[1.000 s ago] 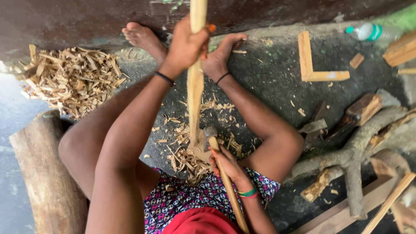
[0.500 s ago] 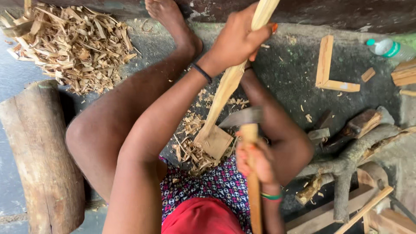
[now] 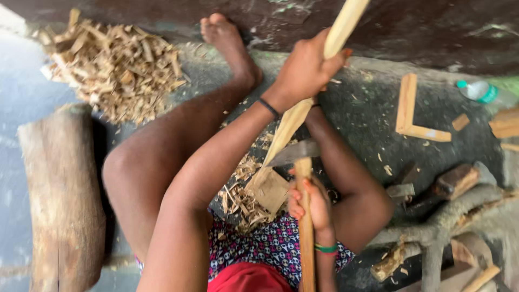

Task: The person sits on the floor and uses a small axe to carve a long piece of wood held between their legs. They repeatedly strike the wood to shape it, producing wood shavings that accumulate on the floor.

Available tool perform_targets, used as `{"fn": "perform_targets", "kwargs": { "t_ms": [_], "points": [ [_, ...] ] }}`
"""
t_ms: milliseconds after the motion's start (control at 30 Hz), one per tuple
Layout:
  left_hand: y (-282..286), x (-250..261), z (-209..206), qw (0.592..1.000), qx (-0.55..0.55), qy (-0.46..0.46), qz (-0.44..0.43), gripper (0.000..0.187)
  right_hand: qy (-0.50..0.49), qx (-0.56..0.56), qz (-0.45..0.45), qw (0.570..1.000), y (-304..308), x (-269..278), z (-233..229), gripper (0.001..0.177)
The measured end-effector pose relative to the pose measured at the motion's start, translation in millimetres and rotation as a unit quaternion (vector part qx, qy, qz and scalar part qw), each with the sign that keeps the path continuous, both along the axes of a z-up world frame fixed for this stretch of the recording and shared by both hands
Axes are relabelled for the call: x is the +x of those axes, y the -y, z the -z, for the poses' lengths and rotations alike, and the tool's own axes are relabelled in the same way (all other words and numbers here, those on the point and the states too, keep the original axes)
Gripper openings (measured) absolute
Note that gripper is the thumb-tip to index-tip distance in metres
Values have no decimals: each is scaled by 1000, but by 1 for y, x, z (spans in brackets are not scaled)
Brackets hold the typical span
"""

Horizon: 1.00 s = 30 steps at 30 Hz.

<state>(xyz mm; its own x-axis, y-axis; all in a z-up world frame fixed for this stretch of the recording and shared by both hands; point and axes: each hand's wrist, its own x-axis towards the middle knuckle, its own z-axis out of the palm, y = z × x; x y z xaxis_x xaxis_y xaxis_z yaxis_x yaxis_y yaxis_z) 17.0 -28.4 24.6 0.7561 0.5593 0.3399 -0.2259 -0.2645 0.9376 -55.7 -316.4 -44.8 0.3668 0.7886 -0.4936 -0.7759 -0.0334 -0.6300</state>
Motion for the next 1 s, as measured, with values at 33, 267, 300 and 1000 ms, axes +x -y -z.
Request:
{"fn": "perform_targets", "kwargs": {
  "t_ms": [33,267,300,1000],
  "points": [
    [1,-3,3,1000,-11,10,3,35,10,-13,20,1000,11,-6,-4,54],
    [1,1,7,998,34,56,-25,33,44,185,56,980,40,17,-101,58],
    [2,1,9,996,59,50,-41,31,59,213,66,973,41,15,-109,56],
    [19,14,10,980,107,-60,-154,49,58,121,25,991,17,2,-113,56]
  ]
}}
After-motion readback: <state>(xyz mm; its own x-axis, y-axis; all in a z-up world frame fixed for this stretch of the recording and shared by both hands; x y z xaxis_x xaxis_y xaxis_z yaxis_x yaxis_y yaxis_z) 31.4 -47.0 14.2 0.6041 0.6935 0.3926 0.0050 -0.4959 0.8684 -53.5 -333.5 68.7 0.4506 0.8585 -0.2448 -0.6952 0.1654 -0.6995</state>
